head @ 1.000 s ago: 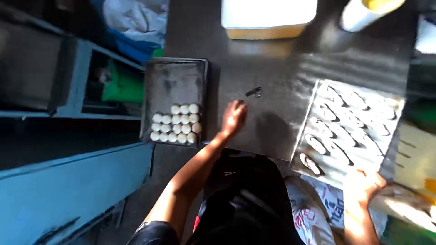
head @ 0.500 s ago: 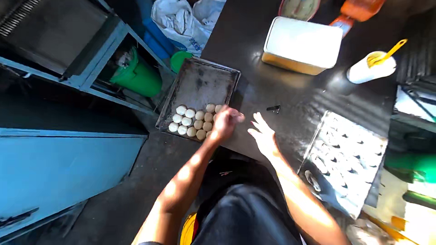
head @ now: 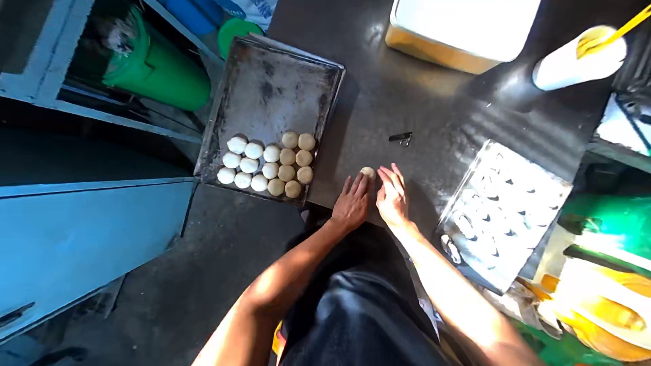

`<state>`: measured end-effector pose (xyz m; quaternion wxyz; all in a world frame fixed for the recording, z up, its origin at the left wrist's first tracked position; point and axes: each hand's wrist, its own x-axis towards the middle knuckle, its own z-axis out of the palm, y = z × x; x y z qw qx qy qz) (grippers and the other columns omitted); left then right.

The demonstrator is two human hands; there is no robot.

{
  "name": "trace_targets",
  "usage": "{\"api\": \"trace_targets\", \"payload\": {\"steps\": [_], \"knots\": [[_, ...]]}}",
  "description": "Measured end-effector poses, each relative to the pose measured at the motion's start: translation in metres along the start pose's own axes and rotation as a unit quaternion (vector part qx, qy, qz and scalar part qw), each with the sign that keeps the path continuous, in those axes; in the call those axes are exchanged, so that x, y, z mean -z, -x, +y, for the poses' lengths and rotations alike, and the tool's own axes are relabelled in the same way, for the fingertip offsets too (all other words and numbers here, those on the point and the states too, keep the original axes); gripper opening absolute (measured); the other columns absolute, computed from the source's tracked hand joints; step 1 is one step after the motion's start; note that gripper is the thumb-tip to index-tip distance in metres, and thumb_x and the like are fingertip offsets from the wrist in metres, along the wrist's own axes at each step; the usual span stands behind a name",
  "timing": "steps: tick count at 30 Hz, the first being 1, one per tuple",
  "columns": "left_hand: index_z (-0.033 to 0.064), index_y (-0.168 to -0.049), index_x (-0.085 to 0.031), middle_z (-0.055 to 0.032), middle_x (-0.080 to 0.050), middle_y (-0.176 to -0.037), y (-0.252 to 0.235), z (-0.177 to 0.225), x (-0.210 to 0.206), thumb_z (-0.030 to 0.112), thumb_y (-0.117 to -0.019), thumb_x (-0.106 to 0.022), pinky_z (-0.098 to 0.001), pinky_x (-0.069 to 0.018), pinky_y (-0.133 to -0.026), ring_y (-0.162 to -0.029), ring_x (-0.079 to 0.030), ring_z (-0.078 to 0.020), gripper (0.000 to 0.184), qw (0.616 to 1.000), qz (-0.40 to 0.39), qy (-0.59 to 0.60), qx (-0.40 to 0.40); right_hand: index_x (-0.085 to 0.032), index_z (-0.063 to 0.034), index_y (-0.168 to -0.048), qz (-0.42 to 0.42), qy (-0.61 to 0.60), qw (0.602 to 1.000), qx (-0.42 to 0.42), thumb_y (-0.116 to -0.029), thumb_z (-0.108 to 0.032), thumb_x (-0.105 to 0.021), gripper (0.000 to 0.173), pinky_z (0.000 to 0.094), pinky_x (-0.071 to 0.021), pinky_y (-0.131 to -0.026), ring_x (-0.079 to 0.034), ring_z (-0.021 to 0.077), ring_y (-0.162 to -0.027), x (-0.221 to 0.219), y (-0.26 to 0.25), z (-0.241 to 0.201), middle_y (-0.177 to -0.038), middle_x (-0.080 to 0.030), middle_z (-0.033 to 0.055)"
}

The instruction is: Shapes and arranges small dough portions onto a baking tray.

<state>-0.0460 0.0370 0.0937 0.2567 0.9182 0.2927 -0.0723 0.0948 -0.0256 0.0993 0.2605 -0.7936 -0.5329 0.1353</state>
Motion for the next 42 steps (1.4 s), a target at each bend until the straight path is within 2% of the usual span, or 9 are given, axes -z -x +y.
{"api": "trace_targets", "payload": {"steps": [7,12,14,17,25,29,34,38,42], "knots": [[0.0067,-0.163,-0.024,-0.0071,-0.007,-0.174,0.021,-0.020,-0.053,0.053,-0.1071,-0.030,-0.0508,-0.0108,-0.130,-0.160,-0.003,-0.0231,0.073,0.998,0.007,-0.013,-0.053,-0.051,-0.0341,-0.153,-0.153,0.149,0.975,0.064,-0.0928,0.002,-0.047,0.070,0.0744,-0.0091,-0.122,-0.017,0.0262,-0.159,-0.017,0.024,0.044,-0.164,-0.038,-0.0146],[0.0070,-0.162,-0.029,-0.0149,-0.020,-0.170,0.012,-0.013,-0.031,0.042,-0.1045,-0.046,-0.0503,-0.0152,-0.130,-0.159,-0.013,-0.0274,0.069,0.995,0.040,0.036,-0.087,-0.077,-0.0197,-0.121,-0.060,0.003,0.997,0.045,-0.1007,-0.010,-0.051,0.035,0.0465,-0.0521,-0.105,-0.067,0.0228,-0.119,0.014,-0.047,0.021,-0.127,-0.073,0.0017],[0.0022,-0.157,-0.036,-0.0198,-0.032,-0.165,0.000,-0.003,-0.033,0.041,-0.1068,-0.039,-0.0489,-0.0168,-0.129,-0.157,-0.023,-0.0319,0.064,0.993,0.027,0.022,-0.112,-0.072,-0.0209,-0.130,-0.130,0.008,0.989,0.074,-0.1047,-0.031,-0.055,0.033,0.0440,-0.0518,-0.104,-0.066,0.0228,-0.119,0.001,-0.066,0.018,-0.126,-0.072,0.0039],[0.0014,-0.147,-0.051,-0.0174,-0.048,-0.156,-0.013,-0.009,-0.045,0.040,-0.1089,-0.032,-0.0496,-0.0236,-0.126,-0.150,-0.038,-0.0332,0.057,0.991,0.020,-0.021,-0.134,-0.079,-0.0206,-0.103,-0.241,0.060,0.960,0.131,-0.0996,-0.049,-0.059,0.035,0.0471,-0.0531,-0.086,-0.065,0.0252,-0.100,-0.015,-0.087,0.009,-0.101,-0.068,0.0060],[0.0060,-0.163,-0.024,-0.0153,-0.018,-0.171,-0.013,-0.029,-0.069,0.045,-0.1089,-0.032,-0.0455,-0.0133,-0.130,-0.160,-0.012,-0.0264,0.067,0.986,0.034,0.017,-0.162,-0.063,-0.0026,-0.071,-0.136,0.180,0.939,0.260,-0.1067,-0.053,-0.041,0.065,0.0526,-0.0506,-0.056,-0.067,0.0349,-0.061,-0.067,-0.151,0.006,-0.066,-0.065,0.0156],[0.0082,-0.163,-0.025,-0.0157,-0.016,-0.171,-0.012,-0.029,-0.074,0.047,-0.1080,-0.034,-0.0466,-0.0132,-0.130,-0.160,-0.010,-0.0275,0.068,0.987,0.049,0.017,-0.152,-0.062,-0.0036,-0.082,-0.013,0.190,0.939,0.286,-0.1083,-0.042,-0.045,0.050,0.0464,-0.0492,-0.063,-0.066,0.0323,-0.076,-0.087,-0.158,0.012,-0.084,-0.066,0.0155],[0.0091,-0.164,-0.023,-0.0149,-0.014,-0.172,-0.016,-0.031,-0.073,0.048,-0.1077,-0.033,-0.0477,-0.0113,-0.130,-0.160,-0.008,-0.0270,0.069,0.985,0.055,0.009,-0.161,-0.061,-0.0025,-0.071,-0.010,0.229,0.939,0.255,-0.1076,-0.048,-0.044,0.061,0.0495,-0.0507,-0.066,-0.068,0.0328,-0.069,-0.081,-0.199,0.009,-0.070,-0.066,0.0150],[0.0094,-0.164,-0.023,-0.0142,-0.015,-0.172,-0.014,-0.032,-0.074,0.048,-0.1080,-0.031,-0.0482,-0.0111,-0.130,-0.160,-0.009,-0.0272,0.068,0.986,0.053,0.007,-0.160,-0.065,-0.0128,-0.131,-0.066,0.231,0.953,0.186,-0.1094,-0.043,-0.036,0.047,0.0669,-0.0261,-0.119,-0.047,0.0411,-0.140,-0.089,-0.208,0.007,-0.139,-0.060,0.0186],[0.0107,-0.163,-0.026,-0.0089,-0.016,-0.172,-0.017,-0.031,-0.075,0.049,-0.1071,-0.032,-0.0481,-0.0119,-0.130,-0.160,-0.010,-0.0244,0.068,0.984,0.071,0.017,-0.162,-0.049,-0.0244,-0.152,-0.075,0.244,0.960,0.112,-0.1090,-0.047,-0.030,0.052,0.0712,-0.0093,-0.122,-0.021,0.0346,-0.157,-0.092,-0.236,0.011,-0.165,-0.036,0.0080]]}}
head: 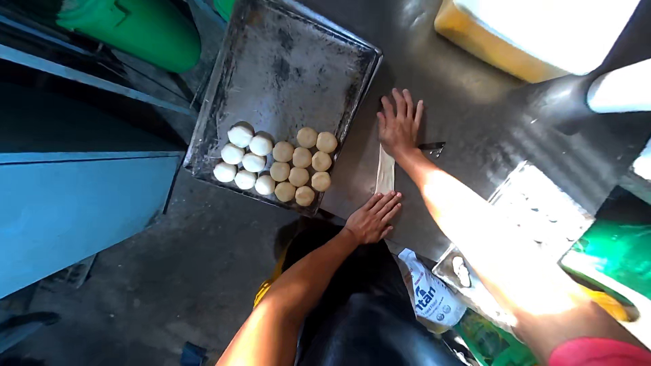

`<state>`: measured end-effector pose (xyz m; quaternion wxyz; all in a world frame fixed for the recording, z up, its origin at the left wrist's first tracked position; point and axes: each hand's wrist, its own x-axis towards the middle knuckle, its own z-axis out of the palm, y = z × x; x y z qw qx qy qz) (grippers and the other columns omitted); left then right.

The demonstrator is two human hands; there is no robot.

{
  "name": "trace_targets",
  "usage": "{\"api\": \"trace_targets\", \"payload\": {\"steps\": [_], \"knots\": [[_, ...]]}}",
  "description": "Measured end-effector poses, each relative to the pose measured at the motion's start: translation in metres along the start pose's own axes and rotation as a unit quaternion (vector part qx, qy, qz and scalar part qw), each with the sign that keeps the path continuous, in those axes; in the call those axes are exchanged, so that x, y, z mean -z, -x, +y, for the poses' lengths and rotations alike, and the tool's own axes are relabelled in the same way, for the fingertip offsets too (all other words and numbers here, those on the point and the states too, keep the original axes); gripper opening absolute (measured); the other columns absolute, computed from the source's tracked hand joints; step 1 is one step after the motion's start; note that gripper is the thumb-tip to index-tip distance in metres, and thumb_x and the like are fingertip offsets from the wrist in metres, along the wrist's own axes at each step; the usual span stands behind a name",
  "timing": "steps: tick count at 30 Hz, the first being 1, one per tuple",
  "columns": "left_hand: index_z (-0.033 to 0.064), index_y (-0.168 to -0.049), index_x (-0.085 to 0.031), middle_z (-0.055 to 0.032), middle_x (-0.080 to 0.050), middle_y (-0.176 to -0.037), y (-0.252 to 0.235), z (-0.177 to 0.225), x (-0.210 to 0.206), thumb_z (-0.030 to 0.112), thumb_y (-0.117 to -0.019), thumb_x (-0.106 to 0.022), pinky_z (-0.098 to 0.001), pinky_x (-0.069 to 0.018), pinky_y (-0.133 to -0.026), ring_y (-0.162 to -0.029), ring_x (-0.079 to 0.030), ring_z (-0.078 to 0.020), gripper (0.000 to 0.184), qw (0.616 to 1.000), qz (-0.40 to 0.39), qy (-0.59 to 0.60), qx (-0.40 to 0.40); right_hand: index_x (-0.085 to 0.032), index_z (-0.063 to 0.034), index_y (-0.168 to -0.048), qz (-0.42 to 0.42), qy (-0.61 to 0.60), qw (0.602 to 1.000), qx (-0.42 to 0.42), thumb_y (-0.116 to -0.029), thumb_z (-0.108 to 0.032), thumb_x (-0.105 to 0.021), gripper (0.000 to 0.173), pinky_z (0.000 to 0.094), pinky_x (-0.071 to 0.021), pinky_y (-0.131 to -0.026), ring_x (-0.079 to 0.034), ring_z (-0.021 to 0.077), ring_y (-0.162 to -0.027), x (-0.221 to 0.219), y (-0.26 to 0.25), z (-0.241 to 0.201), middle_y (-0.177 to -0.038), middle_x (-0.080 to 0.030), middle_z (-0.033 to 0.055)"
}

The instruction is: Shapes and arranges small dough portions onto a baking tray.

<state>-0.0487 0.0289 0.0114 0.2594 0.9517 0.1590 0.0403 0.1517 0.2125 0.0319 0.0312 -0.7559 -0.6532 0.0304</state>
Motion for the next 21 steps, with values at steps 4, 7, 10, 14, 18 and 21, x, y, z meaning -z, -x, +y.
{"api": "trace_targets", "payload": {"steps": [4,7,10,14,18,21], "knots": [[0.0117,-0.164,-0.025,-0.0056,-0.017,-0.172,0.001,0.001,0.001,0.048,-0.1075,-0.033,-0.0494,-0.0115,-0.130,-0.160,-0.010,-0.0222,0.068,1.000,-0.006,-0.005,-0.001,-0.052,-0.0205,-0.149,0.005,-0.002,1.000,-0.026,-0.1075,-0.043,-0.033,0.051,0.0724,-0.0113,-0.121,-0.025,0.0399,-0.154,-0.003,-0.032,0.005,-0.162,-0.040,0.0139],[0.0180,-0.162,-0.032,-0.0035,-0.026,-0.170,0.003,-0.004,0.011,0.036,-0.1061,-0.045,-0.0495,-0.0162,-0.129,-0.159,-0.017,-0.0232,0.060,0.999,0.032,0.040,-0.019,-0.048,-0.0148,-0.152,0.033,-0.023,0.999,-0.019,-0.1085,-0.048,-0.032,0.057,0.0670,-0.0146,-0.124,-0.025,0.0392,-0.155,-0.005,-0.034,0.005,-0.163,-0.037,0.0173],[0.0160,-0.152,-0.048,-0.0095,-0.044,-0.160,0.014,0.000,0.036,0.024,-0.1034,-0.058,-0.0464,-0.0344,-0.124,-0.151,-0.037,-0.0254,0.051,0.973,0.166,0.140,0.083,-0.019,-0.0023,-0.163,-0.029,-0.047,0.998,0.035,-0.1065,-0.059,-0.025,0.080,0.0655,-0.0085,-0.127,-0.007,0.0349,-0.160,0.011,0.068,-0.015,-0.172,-0.010,0.0199],[0.0073,-0.144,-0.056,-0.0149,-0.056,-0.144,0.014,-0.006,0.049,0.032,-0.1036,-0.060,-0.0423,-0.0499,-0.109,-0.130,-0.057,-0.0272,0.047,0.941,0.183,0.171,0.227,-0.032,0.0030,-0.158,-0.053,-0.106,0.991,0.058,-0.0975,-0.041,-0.049,0.077,0.0660,-0.0134,-0.127,-0.013,0.0364,-0.159,0.015,0.273,-0.042,-0.170,-0.019,0.0205],[0.0094,-0.118,-0.070,-0.0077,-0.067,-0.129,0.017,-0.003,0.038,0.016,-0.1046,-0.056,-0.0384,-0.0530,-0.101,-0.117,-0.063,-0.0240,0.021,0.967,0.138,0.153,0.153,-0.051,-0.0042,-0.150,-0.026,-0.133,0.991,0.021,-0.1032,-0.028,-0.050,0.052,0.0593,-0.0356,-0.120,-0.039,0.0355,-0.150,0.041,0.299,-0.032,-0.158,-0.046,0.0179],[0.0043,-0.113,-0.069,-0.0107,-0.067,-0.120,0.015,0.002,0.044,0.009,-0.1034,-0.056,-0.0375,-0.0534,-0.102,-0.116,-0.064,-0.0244,0.017,0.967,0.132,0.168,0.137,-0.064,-0.0103,-0.136,-0.030,-0.156,0.986,0.043,-0.0935,-0.004,-0.059,0.043,0.0607,-0.0354,-0.118,-0.050,0.0349,-0.139,0.040,0.258,-0.015,-0.136,-0.063,0.0147]]}}
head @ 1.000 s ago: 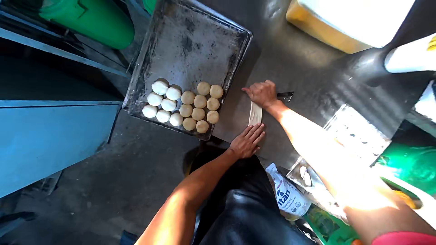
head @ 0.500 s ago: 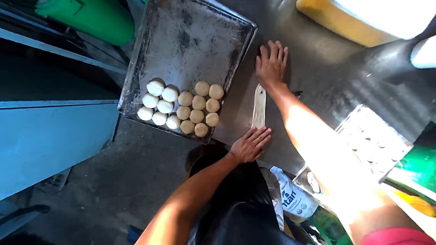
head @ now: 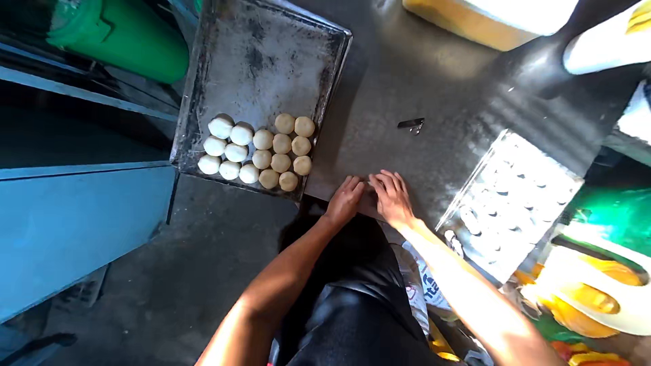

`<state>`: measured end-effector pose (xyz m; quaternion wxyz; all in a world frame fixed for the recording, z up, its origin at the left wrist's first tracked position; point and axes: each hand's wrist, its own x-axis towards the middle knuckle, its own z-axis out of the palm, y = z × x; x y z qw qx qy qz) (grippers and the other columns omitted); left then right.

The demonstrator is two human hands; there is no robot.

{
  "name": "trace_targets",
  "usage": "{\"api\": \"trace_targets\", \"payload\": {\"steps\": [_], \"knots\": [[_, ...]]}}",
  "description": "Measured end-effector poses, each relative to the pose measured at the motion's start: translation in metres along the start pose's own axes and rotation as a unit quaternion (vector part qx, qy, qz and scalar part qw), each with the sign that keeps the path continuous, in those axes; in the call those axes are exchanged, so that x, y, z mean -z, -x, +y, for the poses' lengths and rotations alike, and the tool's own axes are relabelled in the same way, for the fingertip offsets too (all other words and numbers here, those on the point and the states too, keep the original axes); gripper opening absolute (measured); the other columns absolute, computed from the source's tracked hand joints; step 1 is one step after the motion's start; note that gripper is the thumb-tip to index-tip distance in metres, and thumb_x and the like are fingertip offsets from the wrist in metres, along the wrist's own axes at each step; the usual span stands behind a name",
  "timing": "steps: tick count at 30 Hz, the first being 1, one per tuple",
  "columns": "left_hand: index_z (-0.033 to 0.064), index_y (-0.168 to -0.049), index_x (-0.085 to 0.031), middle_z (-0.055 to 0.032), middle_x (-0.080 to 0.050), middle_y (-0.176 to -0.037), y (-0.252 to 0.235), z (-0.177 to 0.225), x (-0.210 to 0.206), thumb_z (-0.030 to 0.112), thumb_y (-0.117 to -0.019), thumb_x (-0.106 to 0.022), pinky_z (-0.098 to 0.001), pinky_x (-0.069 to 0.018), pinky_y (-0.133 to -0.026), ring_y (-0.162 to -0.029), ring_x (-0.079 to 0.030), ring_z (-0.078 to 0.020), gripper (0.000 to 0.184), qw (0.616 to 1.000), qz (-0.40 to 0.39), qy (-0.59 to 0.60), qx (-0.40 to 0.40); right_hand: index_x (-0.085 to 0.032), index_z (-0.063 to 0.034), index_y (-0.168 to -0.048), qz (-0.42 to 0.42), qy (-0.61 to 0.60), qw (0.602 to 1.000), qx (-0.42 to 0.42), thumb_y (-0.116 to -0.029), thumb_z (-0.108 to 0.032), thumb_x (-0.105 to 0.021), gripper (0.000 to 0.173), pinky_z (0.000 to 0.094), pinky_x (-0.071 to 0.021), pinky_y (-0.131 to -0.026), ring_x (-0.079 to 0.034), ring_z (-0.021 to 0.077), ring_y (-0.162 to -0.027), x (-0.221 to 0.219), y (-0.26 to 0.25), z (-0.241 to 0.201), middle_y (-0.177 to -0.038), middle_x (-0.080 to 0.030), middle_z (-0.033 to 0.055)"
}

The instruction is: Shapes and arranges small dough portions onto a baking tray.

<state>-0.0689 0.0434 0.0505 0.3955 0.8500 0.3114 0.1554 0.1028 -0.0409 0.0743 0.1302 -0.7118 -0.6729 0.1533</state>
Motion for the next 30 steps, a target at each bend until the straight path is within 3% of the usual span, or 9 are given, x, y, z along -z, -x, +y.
{"api": "trace_targets", "payload": {"steps": [3,6,10,15,17,21,23,26,30], "knots": [[0.0039,-0.120,-0.068,-0.0138,-0.066,-0.124,-0.011,0.002,0.023,0.011,-0.1009,-0.061,-0.0398,-0.0534,-0.104,-0.120,-0.063,-0.0259,0.022,0.998,0.057,0.001,0.035,-0.074,-0.0124,-0.112,0.023,-0.010,1.000,-0.004,-0.0889,-0.002,-0.064,0.028,0.0601,-0.0406,-0.112,-0.061,0.0355,-0.121,0.010,-0.048,0.007,-0.115,-0.069,0.0145],[0.0103,-0.148,-0.051,-0.0149,-0.046,-0.155,-0.018,-0.012,0.048,0.023,-0.0989,-0.064,-0.0480,-0.0510,-0.108,-0.140,-0.050,-0.0307,0.052,0.989,0.045,-0.067,0.126,-0.069,-0.0113,-0.126,0.003,-0.004,0.996,-0.088,-0.0890,-0.018,-0.076,0.038,0.0679,-0.0263,-0.120,-0.039,0.0422,-0.145,0.017,-0.063,-0.003,-0.137,-0.060,0.0182],[0.0149,-0.164,-0.024,-0.0115,-0.015,-0.172,-0.011,-0.047,0.030,0.031,-0.1068,-0.046,-0.0504,-0.0633,-0.070,-0.099,-0.074,-0.0292,0.063,0.980,-0.015,-0.085,0.177,-0.049,-0.0060,-0.151,0.059,0.034,0.997,-0.036,-0.1028,-0.057,-0.047,0.071,0.0599,-0.0186,-0.126,-0.022,0.0371,-0.156,-0.001,-0.085,-0.023,-0.163,-0.037,0.0181],[0.0153,-0.163,-0.028,-0.0117,-0.019,-0.171,-0.012,-0.056,0.021,0.024,-0.1039,-0.051,-0.0470,-0.0623,-0.060,-0.085,-0.075,-0.0261,0.064,0.985,0.020,-0.068,0.154,-0.023,-0.0001,-0.162,0.062,0.126,0.988,-0.062,-0.1037,-0.065,-0.028,0.087,0.0635,-0.0092,-0.127,-0.009,0.0386,-0.159,-0.029,-0.170,0.013,-0.171,-0.013,0.0224],[0.0182,-0.164,-0.027,-0.0099,-0.019,-0.171,0.000,-0.054,0.016,0.024,-0.1038,-0.051,-0.0465,-0.0623,-0.058,-0.084,-0.075,-0.0247,0.065,0.986,0.021,-0.057,0.156,-0.018,0.0027,-0.162,0.046,0.107,0.991,-0.070,-0.1048,-0.061,-0.030,0.086,0.0587,-0.0113,-0.129,-0.008,0.0360,-0.160,-0.032,-0.124,-0.004,-0.171,-0.011,0.0222],[0.0189,-0.164,-0.024,-0.0114,-0.020,-0.171,-0.012,-0.054,0.026,0.030,-0.1070,-0.043,-0.0473,-0.0633,-0.067,-0.093,-0.075,-0.0271,0.061,0.981,-0.022,-0.025,0.189,-0.035,0.0033,-0.157,-0.007,0.079,0.996,-0.030,-0.1003,-0.065,-0.036,0.089,0.0577,-0.0230,-0.127,-0.027,0.0372,-0.155,-0.044,0.025,-0.046,-0.165,-0.030,0.0248],[0.0170,-0.164,-0.024,-0.0118,-0.019,-0.171,-0.011,-0.050,0.028,0.030,-0.1072,-0.043,-0.0479,-0.0627,-0.067,-0.093,-0.075,-0.0286,0.061,0.978,-0.042,-0.011,0.202,-0.033,0.0034,-0.158,-0.037,0.091,0.995,-0.024,-0.1018,-0.066,-0.029,0.089,0.0582,-0.0223,-0.126,-0.026,0.0382,-0.155,-0.038,0.033,-0.050,-0.165,-0.029,0.0258],[0.0152,-0.163,-0.026,-0.0127,-0.020,-0.171,-0.012,-0.049,0.028,0.030,-0.1073,-0.043,-0.0469,-0.0621,-0.063,-0.089,-0.075,-0.0278,0.060,0.980,-0.038,-0.024,0.194,-0.038,-0.0007,-0.157,-0.010,0.134,0.991,-0.026,-0.1030,-0.066,-0.025,0.085,0.0669,-0.0199,-0.123,-0.025,0.0438,-0.154,-0.030,-0.066,-0.025,-0.165,-0.029,0.0267],[0.0158,-0.163,-0.028,-0.0110,-0.021,-0.171,-0.010,-0.051,0.025,0.025,-0.1057,-0.046,-0.0460,-0.0622,-0.062,-0.091,-0.075,-0.0277,0.061,0.983,-0.013,-0.049,0.177,-0.020,-0.0080,-0.165,0.021,0.143,0.987,-0.067,-0.1039,-0.065,-0.025,0.083,0.0696,-0.0098,-0.124,-0.004,0.0410,-0.159,-0.022,-0.178,0.008,-0.172,-0.004,0.0224]]}}
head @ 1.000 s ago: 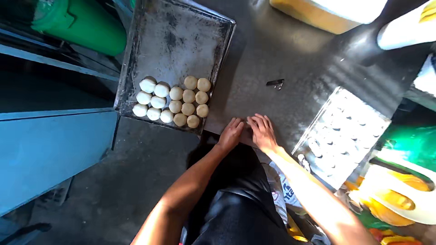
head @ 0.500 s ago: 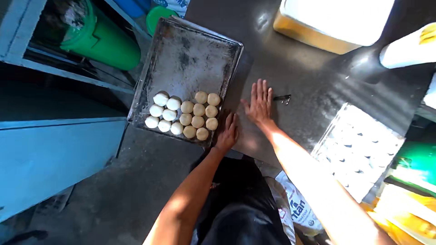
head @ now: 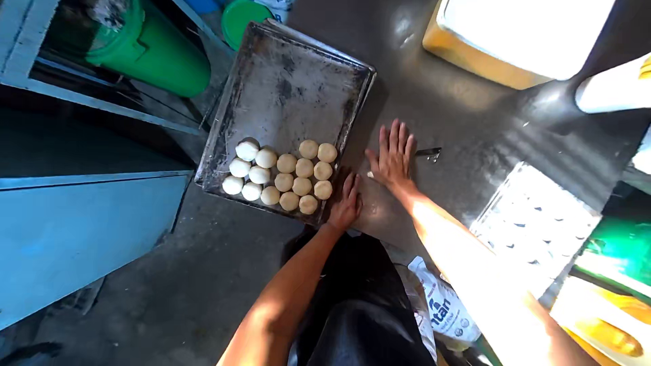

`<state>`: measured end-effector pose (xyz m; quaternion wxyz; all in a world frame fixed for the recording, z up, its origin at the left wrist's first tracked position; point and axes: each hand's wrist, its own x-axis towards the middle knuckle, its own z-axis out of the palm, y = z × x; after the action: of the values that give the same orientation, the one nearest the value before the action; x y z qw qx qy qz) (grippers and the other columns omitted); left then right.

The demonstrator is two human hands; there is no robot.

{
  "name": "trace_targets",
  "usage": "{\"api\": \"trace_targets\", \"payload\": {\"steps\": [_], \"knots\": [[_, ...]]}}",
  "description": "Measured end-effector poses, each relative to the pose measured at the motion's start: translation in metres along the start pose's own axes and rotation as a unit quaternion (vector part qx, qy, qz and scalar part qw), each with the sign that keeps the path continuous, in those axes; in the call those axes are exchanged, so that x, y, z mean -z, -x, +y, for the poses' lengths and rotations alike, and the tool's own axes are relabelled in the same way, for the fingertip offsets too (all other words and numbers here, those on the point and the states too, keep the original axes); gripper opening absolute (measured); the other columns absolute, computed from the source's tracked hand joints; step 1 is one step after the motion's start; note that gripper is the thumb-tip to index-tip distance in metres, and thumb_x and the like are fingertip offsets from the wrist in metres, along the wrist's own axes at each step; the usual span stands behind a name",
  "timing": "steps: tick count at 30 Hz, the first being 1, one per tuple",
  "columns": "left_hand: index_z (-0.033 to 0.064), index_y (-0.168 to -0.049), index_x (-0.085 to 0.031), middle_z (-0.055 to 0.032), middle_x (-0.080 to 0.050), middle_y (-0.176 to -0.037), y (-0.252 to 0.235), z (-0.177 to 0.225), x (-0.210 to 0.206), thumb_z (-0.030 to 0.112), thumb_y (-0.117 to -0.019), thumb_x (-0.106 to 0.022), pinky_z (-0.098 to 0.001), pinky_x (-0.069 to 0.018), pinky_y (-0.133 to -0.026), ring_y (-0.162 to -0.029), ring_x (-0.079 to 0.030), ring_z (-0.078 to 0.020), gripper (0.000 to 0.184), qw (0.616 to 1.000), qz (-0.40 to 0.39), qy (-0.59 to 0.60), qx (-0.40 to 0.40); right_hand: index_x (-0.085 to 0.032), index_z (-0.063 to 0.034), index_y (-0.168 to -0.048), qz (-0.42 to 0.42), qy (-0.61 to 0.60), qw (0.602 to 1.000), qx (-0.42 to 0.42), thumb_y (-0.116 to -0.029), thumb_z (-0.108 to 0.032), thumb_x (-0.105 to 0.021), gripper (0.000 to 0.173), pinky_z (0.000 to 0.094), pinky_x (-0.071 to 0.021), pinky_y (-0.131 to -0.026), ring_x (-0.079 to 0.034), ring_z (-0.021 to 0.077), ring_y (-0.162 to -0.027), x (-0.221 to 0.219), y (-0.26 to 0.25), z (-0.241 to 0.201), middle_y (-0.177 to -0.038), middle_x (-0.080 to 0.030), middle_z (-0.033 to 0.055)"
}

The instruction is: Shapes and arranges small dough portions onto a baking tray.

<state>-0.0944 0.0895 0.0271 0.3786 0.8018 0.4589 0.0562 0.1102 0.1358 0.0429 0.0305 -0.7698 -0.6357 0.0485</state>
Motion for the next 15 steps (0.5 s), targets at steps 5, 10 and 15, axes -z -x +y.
{"api": "trace_targets", "payload": {"steps": [5,10,15], "knots": [[0.0175,-0.162,-0.031,-0.0120,-0.024,-0.169,0.000,-0.003,0.001,0.030,-0.1074,-0.044,-0.0463,-0.0637,-0.068,-0.097,-0.075,-0.0276,0.058,1.000,0.015,0.015,-0.012,-0.022,-0.0095,-0.164,-0.001,-0.007,1.000,0.021,-0.1047,-0.059,-0.027,0.078,0.0635,-0.0117,-0.127,-0.008,0.0320,-0.160,-0.005,0.089,-0.018,-0.173,-0.014,0.0121],[0.0171,-0.163,-0.030,-0.0129,-0.024,-0.169,-0.003,0.000,0.001,0.030,-0.1069,-0.044,-0.0471,-0.0634,-0.069,-0.098,-0.075,-0.0295,0.059,1.000,-0.001,0.021,0.005,-0.033,-0.0056,-0.161,-0.079,-0.027,0.994,0.067,-0.1036,-0.063,-0.026,0.081,0.0628,-0.0182,-0.126,-0.020,0.0390,-0.157,0.010,0.225,-0.028,-0.168,-0.026,0.0193],[0.0158,-0.162,-0.031,-0.0124,-0.023,-0.170,-0.002,0.001,0.000,0.026,-0.1049,-0.049,-0.0477,-0.0626,-0.064,-0.094,-0.075,-0.0285,0.061,1.000,0.012,0.002,-0.004,-0.037,-0.0384,-0.159,-0.035,-0.026,0.999,0.034,-0.1043,-0.063,-0.029,0.061,0.0799,-0.0095,-0.117,-0.011,0.0511,-0.155,0.000,0.071,-0.014,-0.170,-0.019,0.0203]]}}
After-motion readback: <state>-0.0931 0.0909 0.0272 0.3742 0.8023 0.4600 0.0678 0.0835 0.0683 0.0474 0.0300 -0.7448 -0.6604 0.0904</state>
